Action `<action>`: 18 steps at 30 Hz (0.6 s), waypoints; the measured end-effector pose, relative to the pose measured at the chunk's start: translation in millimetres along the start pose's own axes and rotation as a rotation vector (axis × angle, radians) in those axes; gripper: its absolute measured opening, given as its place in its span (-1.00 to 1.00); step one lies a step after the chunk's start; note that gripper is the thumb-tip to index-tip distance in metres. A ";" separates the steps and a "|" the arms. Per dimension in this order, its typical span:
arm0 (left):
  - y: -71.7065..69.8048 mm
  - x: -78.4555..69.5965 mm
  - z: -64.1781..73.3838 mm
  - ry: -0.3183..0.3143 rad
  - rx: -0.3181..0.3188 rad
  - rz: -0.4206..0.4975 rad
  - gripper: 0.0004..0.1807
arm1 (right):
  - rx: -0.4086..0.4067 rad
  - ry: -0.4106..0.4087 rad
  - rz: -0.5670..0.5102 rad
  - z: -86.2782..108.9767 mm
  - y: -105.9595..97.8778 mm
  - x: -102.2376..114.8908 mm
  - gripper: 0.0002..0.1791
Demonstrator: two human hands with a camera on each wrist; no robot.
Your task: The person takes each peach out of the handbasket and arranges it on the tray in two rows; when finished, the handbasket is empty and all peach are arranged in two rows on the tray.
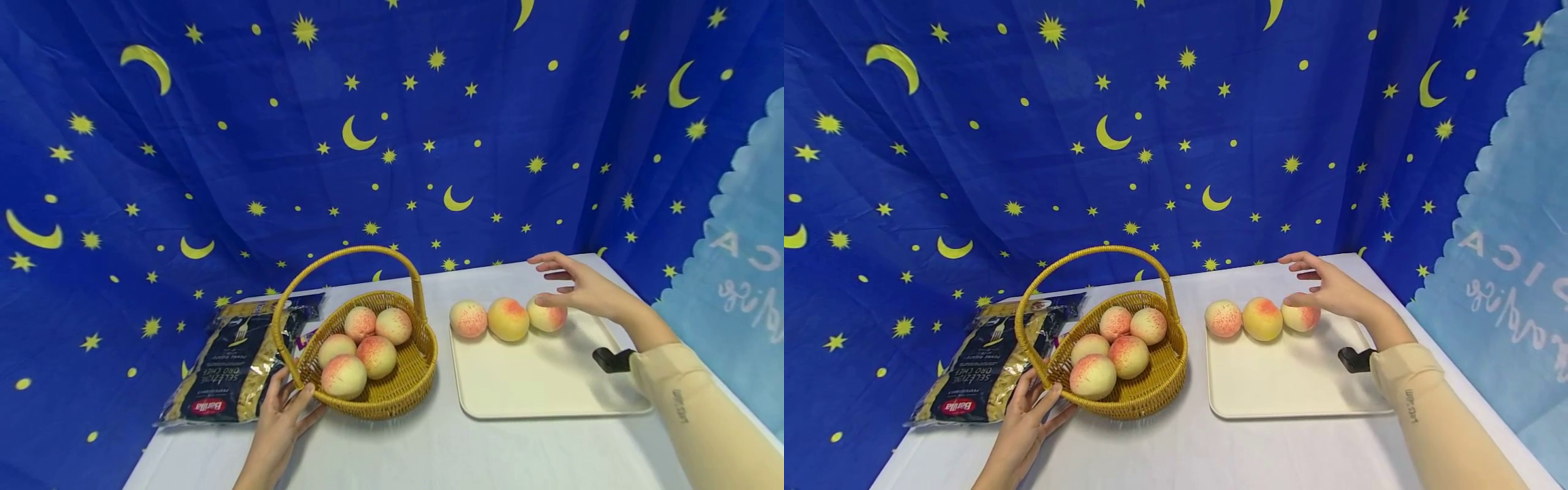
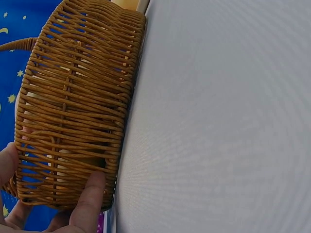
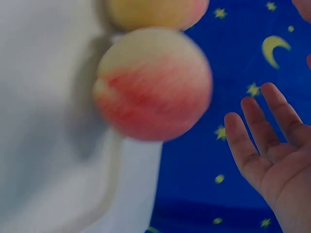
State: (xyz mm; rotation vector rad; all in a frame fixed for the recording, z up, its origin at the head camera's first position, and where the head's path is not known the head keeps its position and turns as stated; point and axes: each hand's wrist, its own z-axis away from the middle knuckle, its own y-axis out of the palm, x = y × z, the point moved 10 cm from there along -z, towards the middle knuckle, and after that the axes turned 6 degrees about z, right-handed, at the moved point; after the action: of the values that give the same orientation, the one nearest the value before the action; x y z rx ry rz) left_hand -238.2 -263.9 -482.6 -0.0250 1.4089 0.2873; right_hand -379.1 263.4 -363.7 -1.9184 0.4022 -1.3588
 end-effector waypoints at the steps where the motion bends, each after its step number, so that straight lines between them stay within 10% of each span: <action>1: 0.0 0.0 0.0 0.001 0.001 0.000 -0.26 | -0.004 -0.009 -0.003 -1.2 -0.3 5.7 -0.24; 18: -0.8 1.0 -1.0 -0.005 0.000 -0.003 -0.26 | 0.147 -0.134 -0.190 -20.2 35.2 91.5 -0.24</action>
State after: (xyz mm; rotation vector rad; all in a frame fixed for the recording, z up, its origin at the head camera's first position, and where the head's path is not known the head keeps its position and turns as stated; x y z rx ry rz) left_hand -238.8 -264.6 -483.8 -0.0269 1.4036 0.2844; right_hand -356.2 174.4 -323.8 -1.9489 0.0537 -1.3291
